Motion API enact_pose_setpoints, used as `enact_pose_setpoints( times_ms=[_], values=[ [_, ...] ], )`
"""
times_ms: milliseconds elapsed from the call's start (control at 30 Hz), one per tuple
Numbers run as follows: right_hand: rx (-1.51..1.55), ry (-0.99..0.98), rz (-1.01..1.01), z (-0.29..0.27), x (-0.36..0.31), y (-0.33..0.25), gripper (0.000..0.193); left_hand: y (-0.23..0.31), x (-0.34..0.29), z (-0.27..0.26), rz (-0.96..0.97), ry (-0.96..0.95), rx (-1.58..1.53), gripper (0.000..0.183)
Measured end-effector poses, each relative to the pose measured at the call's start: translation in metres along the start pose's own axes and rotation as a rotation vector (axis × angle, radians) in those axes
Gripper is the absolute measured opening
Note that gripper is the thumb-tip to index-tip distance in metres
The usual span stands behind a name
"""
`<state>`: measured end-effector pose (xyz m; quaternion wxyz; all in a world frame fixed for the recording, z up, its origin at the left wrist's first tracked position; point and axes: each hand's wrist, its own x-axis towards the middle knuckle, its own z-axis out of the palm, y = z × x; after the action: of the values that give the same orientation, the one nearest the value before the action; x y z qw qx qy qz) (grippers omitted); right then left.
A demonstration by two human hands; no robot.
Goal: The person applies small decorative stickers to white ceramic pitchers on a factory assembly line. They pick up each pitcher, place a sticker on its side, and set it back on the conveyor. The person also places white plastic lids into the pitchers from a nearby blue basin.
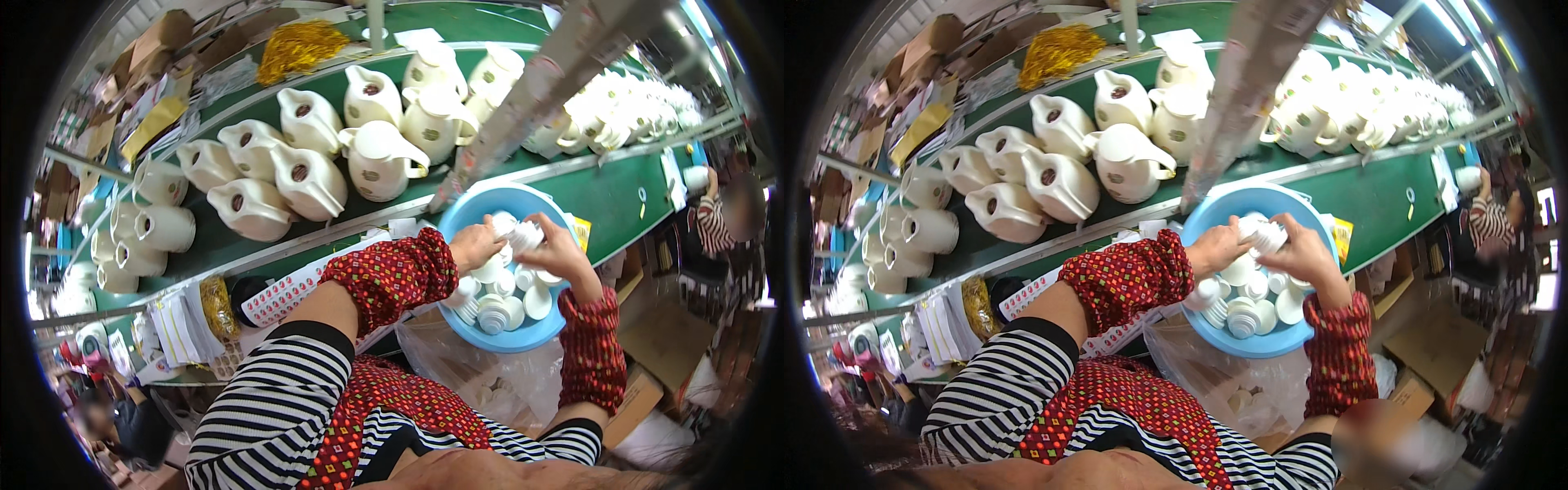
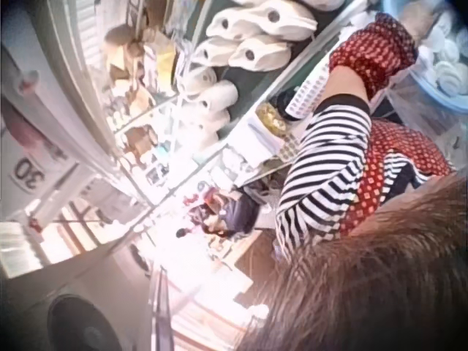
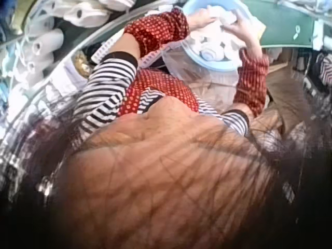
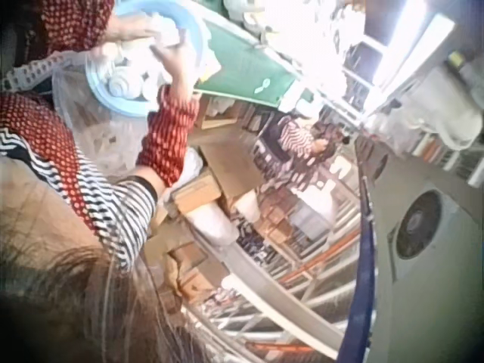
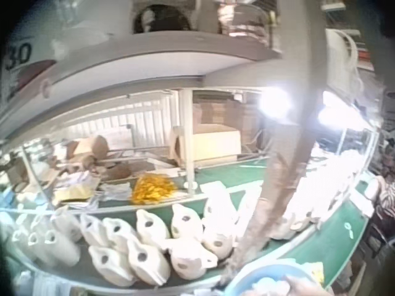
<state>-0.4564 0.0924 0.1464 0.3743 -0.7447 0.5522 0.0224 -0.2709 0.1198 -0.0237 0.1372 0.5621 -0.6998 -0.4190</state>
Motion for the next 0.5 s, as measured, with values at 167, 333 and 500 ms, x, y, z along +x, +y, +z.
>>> enact_pose_setpoints(
  times_ms=[167,333,500],
  values=[
    [0.125,0.063,-0.486,0.02,-0.019,-0.163,0.074,-0.036,-0.014,0.021,0.571,0.248,-0.417,0.058],
    [-0.269,0.313,-0.592,0.039,0.069,-0.255,0.076,-0.021,-0.089,-0.038,0.359,0.261,-0.528,0.042],
    [-0.849,0.417,-0.482,0.054,0.22,-0.293,0.063,-0.084,-0.189,-0.163,-0.074,0.437,-0.496,0.059]
  ],
)
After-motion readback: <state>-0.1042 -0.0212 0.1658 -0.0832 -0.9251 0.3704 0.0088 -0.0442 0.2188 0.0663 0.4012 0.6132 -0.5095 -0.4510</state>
